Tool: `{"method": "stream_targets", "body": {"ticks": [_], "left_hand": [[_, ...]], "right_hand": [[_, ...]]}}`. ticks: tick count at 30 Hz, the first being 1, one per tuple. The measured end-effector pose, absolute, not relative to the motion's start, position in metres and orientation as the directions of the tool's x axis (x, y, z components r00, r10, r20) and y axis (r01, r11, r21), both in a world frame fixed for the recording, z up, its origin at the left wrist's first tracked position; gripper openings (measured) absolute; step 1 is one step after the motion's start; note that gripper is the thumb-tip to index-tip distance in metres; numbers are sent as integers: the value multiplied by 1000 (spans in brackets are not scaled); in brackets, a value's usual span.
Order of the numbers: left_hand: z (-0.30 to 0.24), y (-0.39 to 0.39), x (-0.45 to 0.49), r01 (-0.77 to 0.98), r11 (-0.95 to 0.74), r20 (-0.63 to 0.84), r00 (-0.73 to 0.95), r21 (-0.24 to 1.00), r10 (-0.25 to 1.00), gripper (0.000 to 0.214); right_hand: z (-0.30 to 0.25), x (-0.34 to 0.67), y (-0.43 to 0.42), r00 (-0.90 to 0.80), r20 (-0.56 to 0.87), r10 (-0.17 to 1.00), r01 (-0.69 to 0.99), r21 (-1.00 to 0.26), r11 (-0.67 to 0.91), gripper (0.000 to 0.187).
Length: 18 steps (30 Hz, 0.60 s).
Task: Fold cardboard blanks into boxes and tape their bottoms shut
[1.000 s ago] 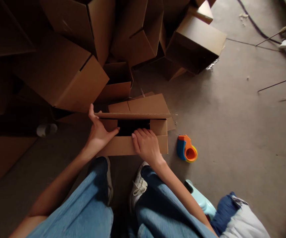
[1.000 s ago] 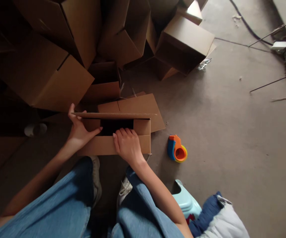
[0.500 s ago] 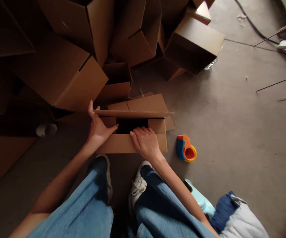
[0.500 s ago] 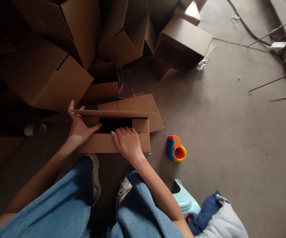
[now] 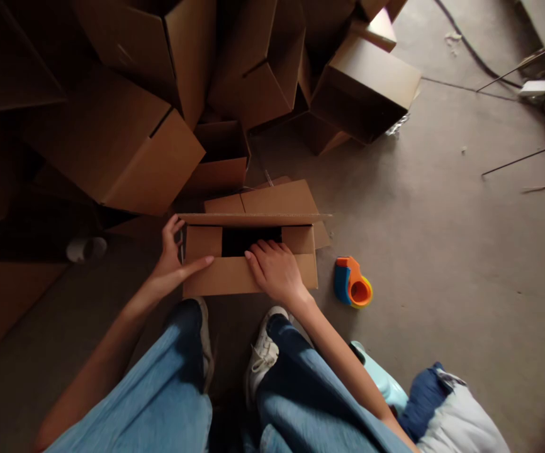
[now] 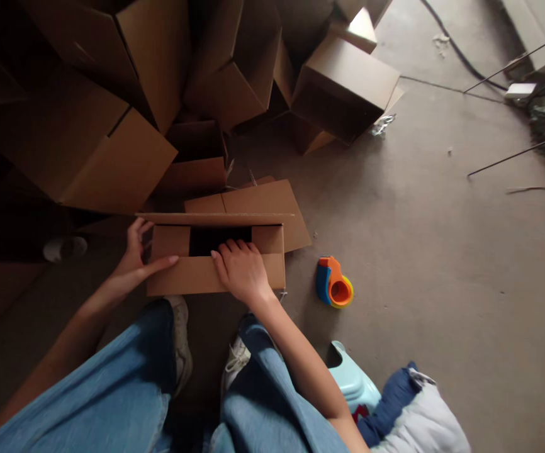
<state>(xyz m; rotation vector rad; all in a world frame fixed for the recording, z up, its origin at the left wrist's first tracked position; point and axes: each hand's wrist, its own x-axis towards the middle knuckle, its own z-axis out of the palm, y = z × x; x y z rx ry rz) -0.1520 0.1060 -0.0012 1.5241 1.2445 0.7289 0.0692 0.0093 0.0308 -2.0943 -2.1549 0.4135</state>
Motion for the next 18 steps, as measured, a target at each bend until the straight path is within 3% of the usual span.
{"method": "stream_targets", "body": {"ticks": [4, 6, 11, 18], "left_hand": [[-2, 84, -147, 262, 314, -362, 160, 912, 918, 87], [-2, 75, -144, 235, 369, -401, 110, 899, 909, 78], [-3, 69, -143, 169, 330, -344, 58, 928, 937, 69], [-6, 68, -136, 156, 294, -310, 90, 943, 946, 63]], "right_hand": [[30, 69, 7, -33, -84, 996, 953, -303, 6, 40], [30, 71, 8, -36, -80, 996, 944, -330, 8, 40], [31, 79, 15, -18, -58, 998, 895, -446, -9, 38], [28, 76, 13, -6, -93, 996, 893, -448, -37, 37]]}}
